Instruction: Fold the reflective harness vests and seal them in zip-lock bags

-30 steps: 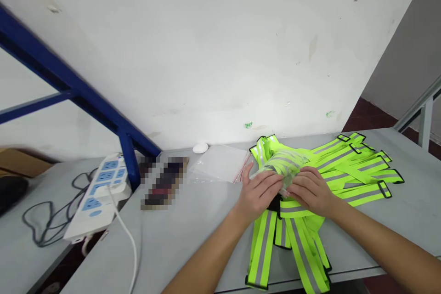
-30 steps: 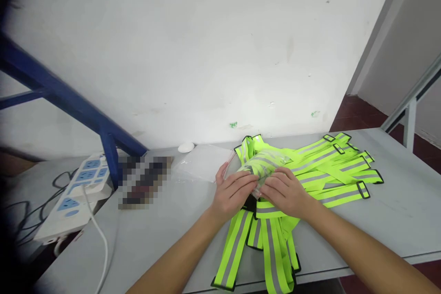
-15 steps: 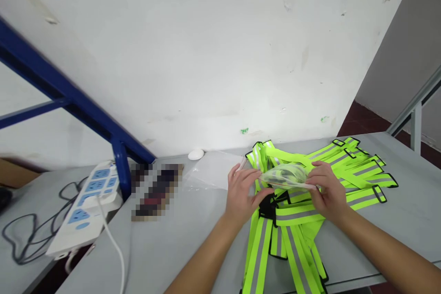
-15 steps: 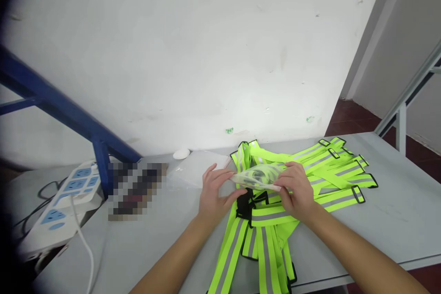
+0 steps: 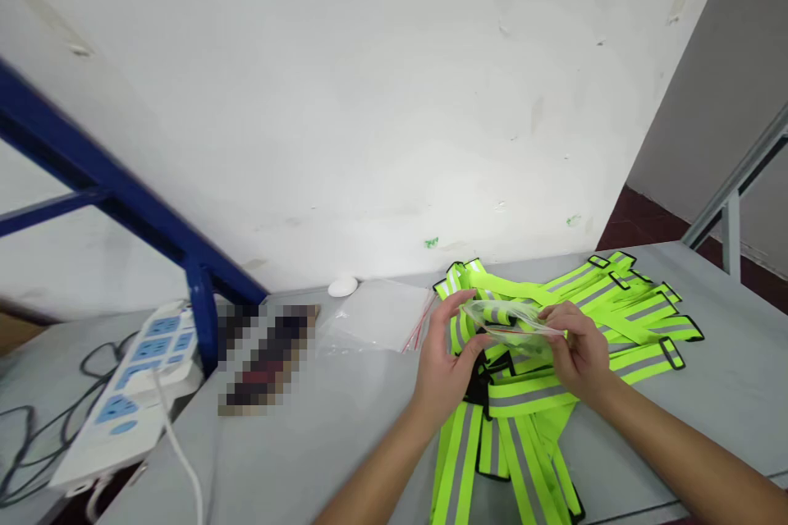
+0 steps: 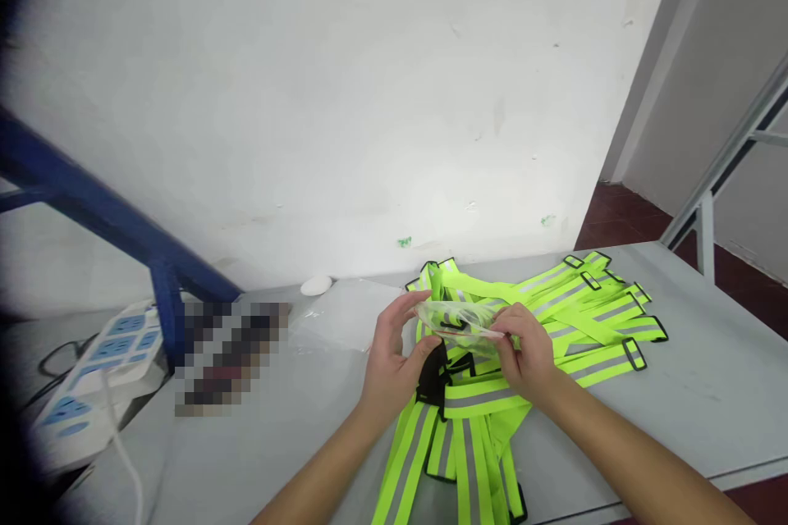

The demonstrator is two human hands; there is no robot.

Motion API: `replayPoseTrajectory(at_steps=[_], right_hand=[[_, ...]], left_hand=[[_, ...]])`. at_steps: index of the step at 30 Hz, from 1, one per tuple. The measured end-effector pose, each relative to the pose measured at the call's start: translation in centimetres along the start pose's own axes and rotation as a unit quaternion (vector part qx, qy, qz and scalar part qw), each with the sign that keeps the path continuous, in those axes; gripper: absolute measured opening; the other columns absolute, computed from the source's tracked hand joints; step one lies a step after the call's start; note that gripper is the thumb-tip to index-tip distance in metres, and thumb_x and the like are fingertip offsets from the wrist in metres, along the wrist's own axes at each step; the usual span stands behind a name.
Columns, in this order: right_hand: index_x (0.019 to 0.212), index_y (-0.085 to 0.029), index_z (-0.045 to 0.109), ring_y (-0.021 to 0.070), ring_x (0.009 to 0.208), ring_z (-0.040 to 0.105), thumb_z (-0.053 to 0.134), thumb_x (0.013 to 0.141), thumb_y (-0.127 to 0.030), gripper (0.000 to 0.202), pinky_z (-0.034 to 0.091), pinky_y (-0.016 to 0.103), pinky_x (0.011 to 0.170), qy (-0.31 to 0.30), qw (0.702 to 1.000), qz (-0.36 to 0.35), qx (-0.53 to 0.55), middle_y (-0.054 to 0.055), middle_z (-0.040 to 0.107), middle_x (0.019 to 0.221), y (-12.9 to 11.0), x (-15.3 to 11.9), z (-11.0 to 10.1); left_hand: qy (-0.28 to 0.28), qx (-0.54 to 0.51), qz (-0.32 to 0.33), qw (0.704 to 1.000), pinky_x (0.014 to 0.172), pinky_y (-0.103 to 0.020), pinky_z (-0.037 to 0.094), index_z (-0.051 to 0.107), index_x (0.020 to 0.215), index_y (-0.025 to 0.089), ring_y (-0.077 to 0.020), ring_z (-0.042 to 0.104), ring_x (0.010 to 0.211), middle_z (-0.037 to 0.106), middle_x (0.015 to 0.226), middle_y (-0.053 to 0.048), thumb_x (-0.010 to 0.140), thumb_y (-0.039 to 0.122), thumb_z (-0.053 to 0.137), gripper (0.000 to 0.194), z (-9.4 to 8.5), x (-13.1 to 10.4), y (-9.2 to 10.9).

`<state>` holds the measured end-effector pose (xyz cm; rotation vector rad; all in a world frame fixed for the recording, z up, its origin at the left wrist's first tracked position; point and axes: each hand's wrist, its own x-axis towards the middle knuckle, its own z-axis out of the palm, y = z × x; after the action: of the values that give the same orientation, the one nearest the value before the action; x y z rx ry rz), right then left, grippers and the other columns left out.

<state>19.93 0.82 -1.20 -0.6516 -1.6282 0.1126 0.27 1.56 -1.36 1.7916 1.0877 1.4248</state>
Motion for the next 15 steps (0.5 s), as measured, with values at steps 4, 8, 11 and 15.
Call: replayPoseTrajectory(at_steps=[4, 8, 11, 15], right_hand=[[0.099, -0.025, 0.053, 0.0163, 0.064, 0.055, 0.048, 0.091, -0.013, 0.014, 0.047, 0.031, 0.057, 0.034, 0.999, 0.037, -0.019, 0.001, 0.057, 0.073, 0.7, -0.1, -0.3], [0.093, -0.024, 0.053, 0.0147, 0.064, 0.053, 0.052, 0.092, -0.022, 0.002, 0.044, 0.028, 0.058, 0.130, 0.982, 0.118, -0.073, 0.000, 0.056, 0.073, 1.2, 0.5, -1.0], [0.089, -0.023, 0.053, 0.0139, 0.063, 0.053, 0.054, 0.092, -0.033, 0.011, 0.043, 0.027, 0.057, 0.174, 0.964, 0.195, -0.041, -0.001, 0.055, 0.072, 1.4, 1.3, -1.6], [0.083, -0.022, 0.052, 0.0104, 0.051, 0.045, 0.057, 0.089, -0.043, 0.023, 0.037, 0.023, 0.047, 0.160, 0.935, 0.309, 0.067, -0.004, 0.049, 0.063, 1.7, 2.6, -2.6]], left_hand=[[-0.027, -0.062, -0.055, 0.996, 0.096, -0.037, 0.047, 0.061, 0.103, 0.021, -0.0217, 0.062, 0.109, 0.067, 0.113, -0.008, 0.083, 0.031, 0.064, 0.022, 0.2, 3.0, 1.0], [0.012, -0.080, -0.069, 0.994, 0.081, -0.031, 0.050, 0.064, 0.079, 0.019, -0.0182, 0.066, 0.085, 0.071, 0.085, -0.004, 0.079, 0.032, 0.069, 0.014, 1.7, 6.0, 2.7], [0.041, -0.119, -0.068, 0.990, 0.073, -0.027, 0.049, 0.063, 0.081, 0.018, -0.0154, 0.065, 0.076, 0.068, 0.076, -0.002, 0.078, 0.035, 0.069, 0.018, 3.4, 7.3, 4.1], [0.056, -0.221, -0.126, 0.965, 0.068, -0.024, 0.049, 0.060, 0.085, 0.017, -0.0126, 0.064, 0.071, 0.067, 0.073, 0.000, 0.077, 0.040, 0.069, 0.026, 5.2, 8.0, 4.6]])
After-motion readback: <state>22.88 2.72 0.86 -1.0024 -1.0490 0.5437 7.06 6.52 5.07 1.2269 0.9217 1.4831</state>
